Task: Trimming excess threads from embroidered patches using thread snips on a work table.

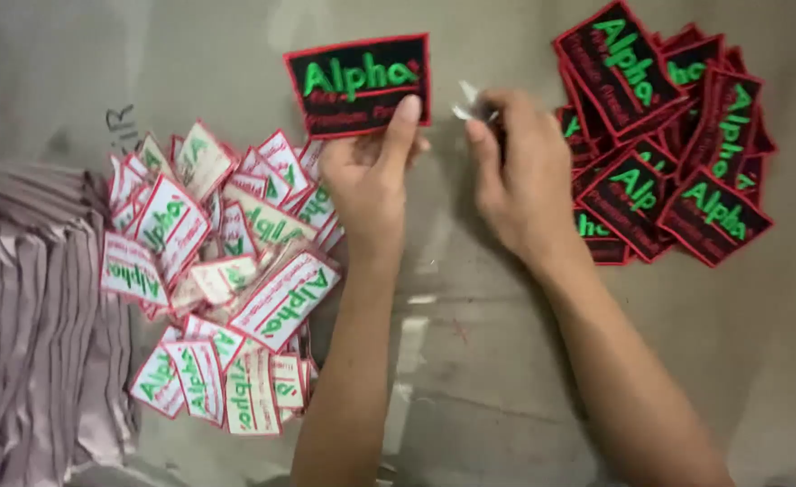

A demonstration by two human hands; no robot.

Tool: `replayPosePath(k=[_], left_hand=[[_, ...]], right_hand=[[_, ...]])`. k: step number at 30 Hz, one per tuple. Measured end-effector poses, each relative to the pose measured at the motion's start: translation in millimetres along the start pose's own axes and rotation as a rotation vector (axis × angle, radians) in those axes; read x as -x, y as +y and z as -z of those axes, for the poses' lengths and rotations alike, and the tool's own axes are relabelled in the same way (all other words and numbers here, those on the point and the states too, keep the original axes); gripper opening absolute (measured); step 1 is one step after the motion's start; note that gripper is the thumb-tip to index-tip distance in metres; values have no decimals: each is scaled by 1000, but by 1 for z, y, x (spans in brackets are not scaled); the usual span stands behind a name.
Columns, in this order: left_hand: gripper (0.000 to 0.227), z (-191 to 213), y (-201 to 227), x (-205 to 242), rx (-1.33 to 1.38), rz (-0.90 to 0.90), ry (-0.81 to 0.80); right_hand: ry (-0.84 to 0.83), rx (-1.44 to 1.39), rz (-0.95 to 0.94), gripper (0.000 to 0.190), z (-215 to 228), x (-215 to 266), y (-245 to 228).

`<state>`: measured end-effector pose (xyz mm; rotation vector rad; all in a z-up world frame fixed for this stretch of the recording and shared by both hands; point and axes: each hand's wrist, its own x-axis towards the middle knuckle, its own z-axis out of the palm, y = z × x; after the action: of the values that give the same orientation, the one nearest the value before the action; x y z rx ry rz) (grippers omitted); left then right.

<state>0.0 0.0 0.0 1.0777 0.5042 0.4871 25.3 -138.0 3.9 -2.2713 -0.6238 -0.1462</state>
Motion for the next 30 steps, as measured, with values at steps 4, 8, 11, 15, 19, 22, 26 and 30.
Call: replayPosePath(k=[4,8,11,15,19,22,26,30], left_hand=[[16,8,-16,-7,-181,-75,-10],[17,11,-17,-6,-234,-113,-15],[17,12,-18,-5,-266,-145,-44],[15,13,-13,-1,-338,-126,-64],[19,16,-24,-2,-348,-191,-79],[22,15,-27,-2,-307,-176,-112],[29,18,-24,0,-305,-219,-122],[30,19,-39,-5,-269,-238,-123]], right_hand=[[64,21,8,22,-5,1,8],[35,-65,-23,25,-2,0,5],[32,-175,-53,24,4,-4,7],[-3,-349,-98,26,18,-9,-3],[-17,-399,-86,17,17,-10,5],[-48,-497,-67,17,20,-12,0],[-49,-495,-32,21,14,-9,3],[-4,-509,-11,12,17,-9,0]])
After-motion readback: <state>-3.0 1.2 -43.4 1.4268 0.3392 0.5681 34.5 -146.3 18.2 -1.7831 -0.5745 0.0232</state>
